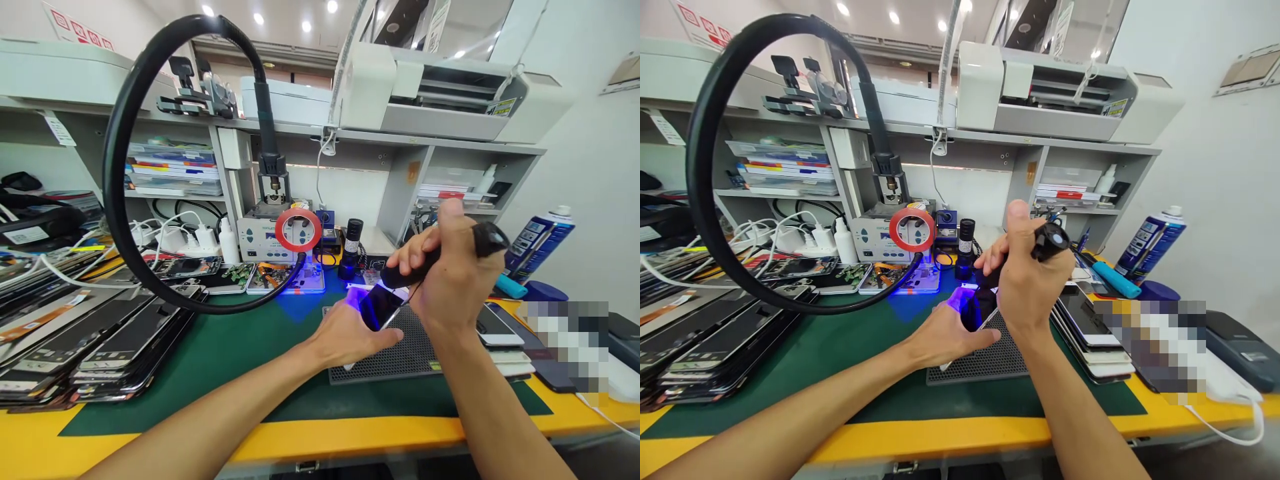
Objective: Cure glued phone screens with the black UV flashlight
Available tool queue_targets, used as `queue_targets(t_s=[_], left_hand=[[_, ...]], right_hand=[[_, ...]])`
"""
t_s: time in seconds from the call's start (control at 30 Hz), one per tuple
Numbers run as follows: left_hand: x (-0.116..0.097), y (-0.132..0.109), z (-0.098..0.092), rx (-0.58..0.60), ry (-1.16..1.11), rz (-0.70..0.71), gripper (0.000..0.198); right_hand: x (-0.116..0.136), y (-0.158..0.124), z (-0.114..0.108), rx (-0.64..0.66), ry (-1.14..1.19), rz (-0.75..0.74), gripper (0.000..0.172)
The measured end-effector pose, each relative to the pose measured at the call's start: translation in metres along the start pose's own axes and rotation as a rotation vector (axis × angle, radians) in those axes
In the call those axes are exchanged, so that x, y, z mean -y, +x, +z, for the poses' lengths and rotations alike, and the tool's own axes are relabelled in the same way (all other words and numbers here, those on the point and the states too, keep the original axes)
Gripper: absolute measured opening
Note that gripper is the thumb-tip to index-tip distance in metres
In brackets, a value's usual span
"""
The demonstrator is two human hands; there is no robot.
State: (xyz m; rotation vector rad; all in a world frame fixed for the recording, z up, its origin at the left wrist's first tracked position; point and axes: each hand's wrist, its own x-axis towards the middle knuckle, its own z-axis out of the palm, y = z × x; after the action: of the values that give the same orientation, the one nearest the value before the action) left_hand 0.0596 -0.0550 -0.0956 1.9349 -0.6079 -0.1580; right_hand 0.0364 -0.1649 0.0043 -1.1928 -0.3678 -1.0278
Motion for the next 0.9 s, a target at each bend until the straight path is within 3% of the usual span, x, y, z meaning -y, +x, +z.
queue_targets(t_s=[0.1, 0.23, 0.43, 0.63, 0.9], left_hand=[[0.003, 0.0, 0.0, -0.022, -0.069, 0.033, 0.07], [0.003, 0.002, -0.005, 0.042, -0.124, -0.003, 0.075], [-0.001, 0.01, -0.012, 0.156, -0.214, -0.003, 0.083], [0.005, 0.018, -0.013, 0.252, -0.474, -0.037, 0.06], [0.022, 0.024, -0.014, 0.221, -0.679, -0.199, 0.03]], right_hand=[[-0.004, 0.008, -0.004, 0.016, -0.023, 0.169, 0.049], [-0.013, 0.018, -0.012, -0.008, -0.054, 0.353, 0.048], [-0.023, 0.024, -0.015, -0.059, -0.052, 0.438, 0.046], [-0.026, 0.022, -0.011, -0.061, -0.022, 0.408, 0.046], [-0.04, 0.026, -0.016, -0.027, -0.058, 0.493, 0.045]])
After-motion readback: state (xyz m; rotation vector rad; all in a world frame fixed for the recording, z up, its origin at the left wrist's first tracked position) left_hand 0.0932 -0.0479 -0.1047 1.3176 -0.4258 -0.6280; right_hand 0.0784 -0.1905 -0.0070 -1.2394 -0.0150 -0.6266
